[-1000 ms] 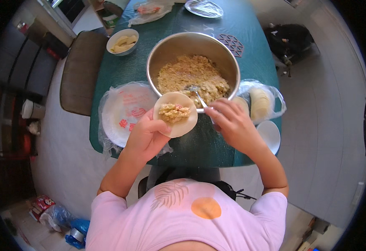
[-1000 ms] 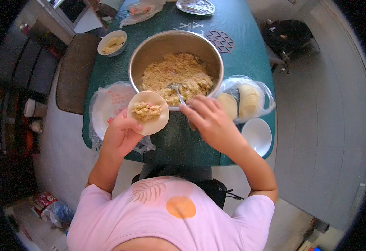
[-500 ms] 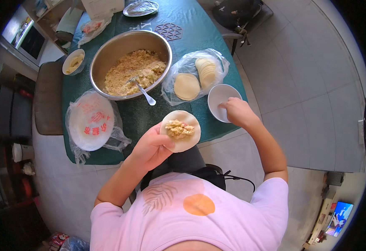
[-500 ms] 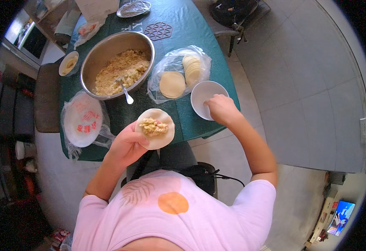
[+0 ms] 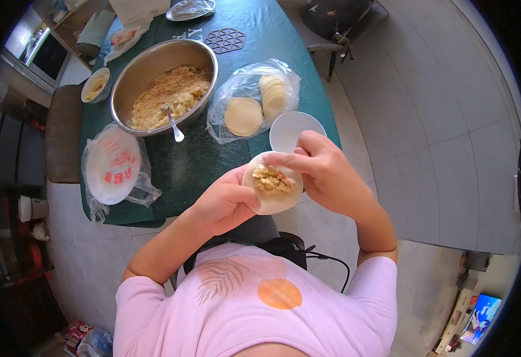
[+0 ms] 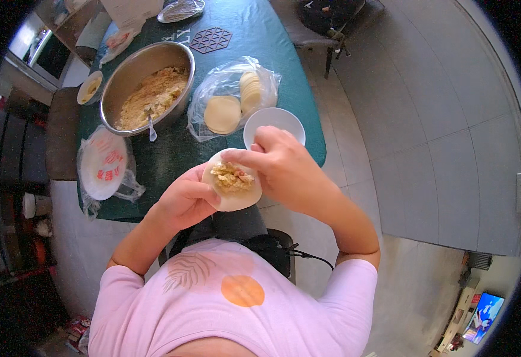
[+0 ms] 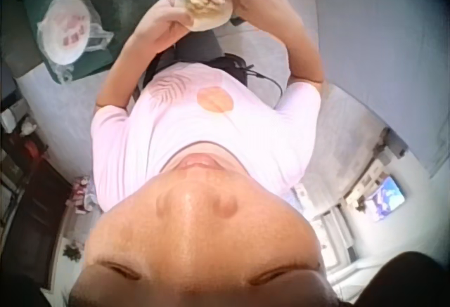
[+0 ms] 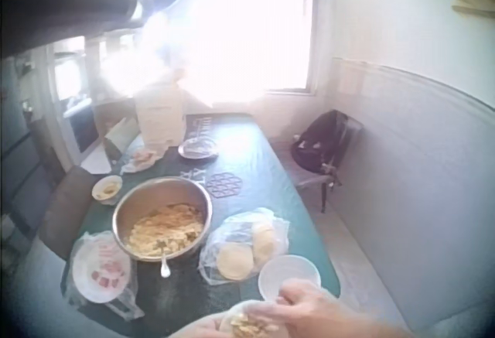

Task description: The person prepares dumplings by placing a spoonful of filling onto a round dough wrapper, then folding and pleating the edges to seal the dumpling. The finished dumplings are placed on a plate on the table.

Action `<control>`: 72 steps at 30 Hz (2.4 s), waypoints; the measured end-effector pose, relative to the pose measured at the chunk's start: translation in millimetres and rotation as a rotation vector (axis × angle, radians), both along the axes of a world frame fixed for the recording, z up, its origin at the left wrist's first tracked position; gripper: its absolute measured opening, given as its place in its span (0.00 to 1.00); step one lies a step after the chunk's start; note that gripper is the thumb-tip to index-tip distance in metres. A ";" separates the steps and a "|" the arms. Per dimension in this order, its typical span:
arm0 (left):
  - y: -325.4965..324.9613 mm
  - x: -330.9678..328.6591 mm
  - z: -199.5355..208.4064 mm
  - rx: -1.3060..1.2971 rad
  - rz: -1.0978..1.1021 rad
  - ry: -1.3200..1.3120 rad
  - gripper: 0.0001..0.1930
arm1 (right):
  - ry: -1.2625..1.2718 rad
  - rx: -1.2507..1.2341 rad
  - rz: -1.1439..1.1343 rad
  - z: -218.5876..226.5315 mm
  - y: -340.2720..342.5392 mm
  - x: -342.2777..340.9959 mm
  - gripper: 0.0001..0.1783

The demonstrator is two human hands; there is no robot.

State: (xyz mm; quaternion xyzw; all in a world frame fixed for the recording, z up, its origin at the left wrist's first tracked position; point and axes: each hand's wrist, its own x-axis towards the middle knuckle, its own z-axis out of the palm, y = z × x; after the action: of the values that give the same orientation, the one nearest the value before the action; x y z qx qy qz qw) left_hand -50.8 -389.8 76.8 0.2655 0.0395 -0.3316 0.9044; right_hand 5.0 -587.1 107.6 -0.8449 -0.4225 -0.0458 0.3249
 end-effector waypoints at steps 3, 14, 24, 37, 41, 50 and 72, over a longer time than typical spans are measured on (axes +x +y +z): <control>-3.4 -0.7 -0.4 0.017 0.026 -0.008 0.36 | -0.096 -0.040 -0.036 -1.6 -6.9 -1.1 0.25; -3.5 4.8 0.9 0.010 0.132 -0.020 0.37 | -0.009 0.013 -0.098 -2.0 -22.7 -14.2 0.23; 11.2 13.4 -1.6 -0.116 0.164 0.051 0.33 | -0.091 -0.552 -0.298 -87.1 -20.3 42.8 0.13; 11.7 17.6 0.7 -0.045 0.165 0.014 0.36 | 0.098 0.133 -0.065 -6.1 -12.7 -5.6 0.27; 14.8 18.5 3.1 -0.019 0.104 0.004 0.34 | 0.129 0.227 -0.064 -7.5 -21.7 -1.7 0.24; 4.4 13.2 7.5 -0.029 -0.114 0.029 0.34 | -0.034 0.061 0.108 6.6 -2.7 19.3 0.25; 16.3 8.3 17.4 -0.013 0.131 0.014 0.26 | 0.166 0.205 0.087 10.0 -9.5 -2.1 0.11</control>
State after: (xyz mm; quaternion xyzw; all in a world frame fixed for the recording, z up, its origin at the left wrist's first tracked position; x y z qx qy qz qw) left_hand -42.6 -373.5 94.2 0.2542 0.0609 -0.2736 0.9256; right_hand 3.0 -596.6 117.6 -0.7890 -0.4237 -0.0047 0.4449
